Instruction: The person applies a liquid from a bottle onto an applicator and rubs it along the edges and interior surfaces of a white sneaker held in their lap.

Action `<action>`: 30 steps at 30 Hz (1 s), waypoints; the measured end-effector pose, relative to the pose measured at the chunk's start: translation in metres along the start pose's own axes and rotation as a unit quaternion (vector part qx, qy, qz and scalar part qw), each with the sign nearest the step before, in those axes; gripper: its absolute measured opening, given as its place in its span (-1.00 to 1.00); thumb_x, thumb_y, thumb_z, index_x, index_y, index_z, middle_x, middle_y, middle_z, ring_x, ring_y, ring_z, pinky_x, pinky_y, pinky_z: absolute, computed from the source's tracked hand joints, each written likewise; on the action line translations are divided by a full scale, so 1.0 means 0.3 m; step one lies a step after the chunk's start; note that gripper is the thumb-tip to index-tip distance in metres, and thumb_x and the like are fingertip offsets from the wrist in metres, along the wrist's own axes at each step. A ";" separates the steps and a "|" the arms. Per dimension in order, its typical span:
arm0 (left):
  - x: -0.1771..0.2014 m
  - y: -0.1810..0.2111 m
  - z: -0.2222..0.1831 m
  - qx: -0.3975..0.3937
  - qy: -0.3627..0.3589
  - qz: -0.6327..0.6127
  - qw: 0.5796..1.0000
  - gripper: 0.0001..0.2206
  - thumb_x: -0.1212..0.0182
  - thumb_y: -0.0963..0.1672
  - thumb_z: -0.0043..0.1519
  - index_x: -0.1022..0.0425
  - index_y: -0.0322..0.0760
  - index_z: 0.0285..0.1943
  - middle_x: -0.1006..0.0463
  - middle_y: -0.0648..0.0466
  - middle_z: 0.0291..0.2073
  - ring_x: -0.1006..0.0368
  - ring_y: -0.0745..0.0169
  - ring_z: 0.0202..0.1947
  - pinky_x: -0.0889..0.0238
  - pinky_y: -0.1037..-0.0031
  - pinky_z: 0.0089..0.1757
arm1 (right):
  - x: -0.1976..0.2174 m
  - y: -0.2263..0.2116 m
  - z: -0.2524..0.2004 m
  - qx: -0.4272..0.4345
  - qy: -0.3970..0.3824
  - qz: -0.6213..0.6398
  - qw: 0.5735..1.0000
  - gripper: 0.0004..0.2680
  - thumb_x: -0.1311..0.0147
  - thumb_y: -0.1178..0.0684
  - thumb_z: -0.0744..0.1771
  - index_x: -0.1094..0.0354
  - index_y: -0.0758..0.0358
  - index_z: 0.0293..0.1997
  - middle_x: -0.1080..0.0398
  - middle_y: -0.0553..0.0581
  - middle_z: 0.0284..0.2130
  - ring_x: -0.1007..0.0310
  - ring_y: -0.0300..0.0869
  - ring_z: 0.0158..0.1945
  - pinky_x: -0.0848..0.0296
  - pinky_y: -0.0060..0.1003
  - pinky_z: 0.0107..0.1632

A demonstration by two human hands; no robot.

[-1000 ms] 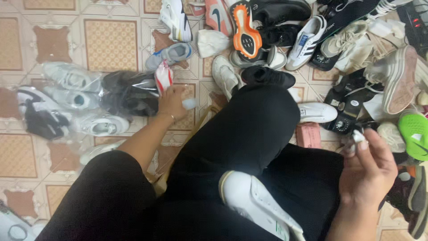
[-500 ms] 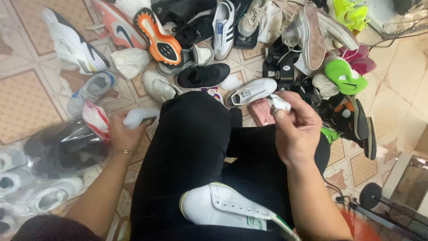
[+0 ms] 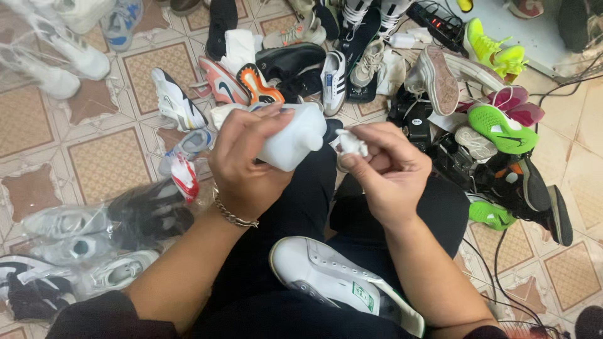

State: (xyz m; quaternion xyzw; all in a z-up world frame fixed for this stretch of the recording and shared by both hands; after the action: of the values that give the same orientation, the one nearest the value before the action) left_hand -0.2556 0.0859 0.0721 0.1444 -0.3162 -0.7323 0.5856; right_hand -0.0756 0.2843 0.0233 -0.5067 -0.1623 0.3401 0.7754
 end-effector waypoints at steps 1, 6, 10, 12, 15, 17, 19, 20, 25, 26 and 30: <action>-0.015 0.013 -0.015 -0.027 0.013 -0.018 0.999 -0.72 -0.79 -0.11 0.36 -0.89 -0.29 0.19 -0.78 -0.02 -0.12 -0.86 -0.24 -0.03 -0.79 -0.03 0.16 | -0.002 -0.023 -0.007 0.020 -0.005 -0.027 0.999 -0.64 -0.69 0.31 0.30 -0.68 0.62 0.19 -0.64 0.55 0.00 -0.68 -0.02 -0.01 -0.70 -0.23 -0.01; -0.046 0.078 -0.050 -0.125 0.013 0.152 0.980 -0.79 -0.82 -0.13 0.32 -0.98 -0.06 0.12 -0.76 0.19 -0.12 -0.90 -0.02 0.01 -0.75 0.13 0.13 | -0.031 -0.067 -0.028 0.021 0.001 -0.001 1.000 -0.65 -0.67 0.31 0.33 -0.66 0.65 0.22 -0.64 0.50 -0.01 -0.59 -0.15 -0.06 -0.71 -0.29 0.02; -0.062 0.122 -0.052 -0.183 -0.009 0.222 0.958 -0.77 -0.76 -0.12 0.38 -0.99 0.03 0.21 -0.77 0.19 -0.11 -0.88 0.01 0.05 -0.72 0.10 0.12 | -0.033 -0.064 -0.016 0.028 -0.002 -0.002 1.000 -0.67 -0.65 0.34 0.36 -0.65 0.64 0.24 -0.61 0.44 -0.02 -0.65 -0.19 -0.03 -0.76 -0.28 0.05; -0.065 0.152 -0.045 -0.213 0.002 0.246 0.945 -0.85 -0.67 -0.14 0.45 -0.99 0.03 0.15 -0.76 0.20 -0.16 -0.88 0.03 0.00 -0.73 0.10 0.10 | -0.031 -0.054 -0.026 0.028 -0.001 -0.009 1.000 -0.67 -0.66 0.34 0.35 -0.66 0.63 0.24 -0.61 0.42 -0.03 -0.63 -0.20 -0.04 -0.76 -0.30 0.03; -0.068 0.181 -0.040 -0.259 0.009 0.281 0.924 -0.85 -0.54 -0.17 0.54 -0.99 0.04 0.11 -0.76 0.20 -0.20 -0.89 0.04 -0.04 -0.74 0.10 0.09 | -0.038 -0.052 -0.023 0.026 0.002 -0.018 0.999 -0.67 -0.66 0.35 0.35 -0.68 0.62 0.23 -0.62 0.38 -0.07 -0.60 -0.24 -0.08 -0.74 -0.33 0.00; -0.066 0.186 -0.045 -0.272 0.003 0.293 0.917 -0.82 -0.51 -0.18 0.56 -0.99 0.05 0.12 -0.78 0.20 -0.19 -0.89 0.03 -0.02 -0.74 0.09 0.11 | -0.047 -0.049 -0.025 0.021 0.003 -0.020 1.000 -0.68 -0.66 0.36 0.36 -0.68 0.61 0.23 -0.62 0.36 -0.08 -0.59 -0.26 -0.09 -0.73 -0.35 -0.01; -0.071 0.188 -0.049 -0.283 -0.005 0.309 0.908 -0.81 -0.48 -0.17 0.57 -1.00 0.07 0.13 -0.82 0.21 -0.17 -0.89 0.04 0.04 -0.74 0.08 0.14 | -0.052 -0.041 -0.023 0.016 0.010 -0.026 0.999 -0.68 -0.67 0.37 0.35 -0.70 0.58 0.22 -0.61 0.34 -0.10 -0.59 -0.26 -0.07 -0.75 -0.33 0.03; -0.066 0.188 -0.050 -0.283 -0.006 0.309 0.908 -0.81 -0.48 -0.17 0.57 -1.00 0.07 0.13 -0.82 0.21 -0.17 -0.89 0.04 0.04 -0.74 0.08 0.14 | -0.052 -0.031 -0.027 0.016 0.010 -0.026 0.999 -0.68 -0.67 0.37 0.35 -0.70 0.58 0.22 -0.61 0.34 -0.10 -0.59 -0.26 -0.07 -0.75 -0.33 0.03; -0.064 0.180 -0.050 -0.273 -0.025 0.306 0.912 -0.78 -0.43 -0.18 0.61 -0.99 0.04 0.17 -0.80 0.18 -0.20 -0.88 0.02 0.06 -0.70 0.09 0.17 | -0.061 -0.019 -0.025 0.016 0.006 -0.052 0.998 -0.68 -0.70 0.36 0.34 -0.73 0.54 0.20 -0.61 0.31 -0.15 -0.57 -0.26 -0.13 -0.75 -0.33 -0.02; -0.062 0.177 -0.053 -0.272 -0.025 0.306 0.912 -0.78 -0.43 -0.18 0.61 -0.99 0.04 0.17 -0.80 0.18 -0.20 -0.88 0.02 0.06 -0.70 0.09 0.17 | -0.063 -0.020 -0.023 0.016 0.006 -0.052 0.998 -0.68 -0.70 0.36 0.34 -0.73 0.54 0.20 -0.61 0.31 -0.15 -0.57 -0.26 -0.13 -0.75 -0.33 -0.02; -0.058 0.158 -0.064 -0.263 -0.038 0.309 0.913 -0.79 -0.43 -0.17 0.60 -0.99 0.03 0.18 -0.81 0.18 -0.20 -0.88 0.03 0.07 -0.68 0.10 0.19 | -0.073 -0.014 -0.022 0.010 0.004 -0.058 0.998 -0.69 -0.71 0.35 0.33 -0.75 0.50 0.19 -0.62 0.29 -0.16 -0.52 -0.29 -0.15 -0.71 -0.35 -0.07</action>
State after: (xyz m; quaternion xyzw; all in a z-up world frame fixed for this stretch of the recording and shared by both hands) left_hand -0.2033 0.0913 0.0848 -0.1480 -0.1632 -0.5762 0.7870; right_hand -0.0859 0.2637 0.0262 -0.4896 -0.1848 0.2947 0.7995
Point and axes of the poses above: each hand's wrist, its own z-axis towards the middle knuckle, its own x-axis out of the back of the hand, y = z × x, the point moved 8 cm from there along z, towards the middle knuckle
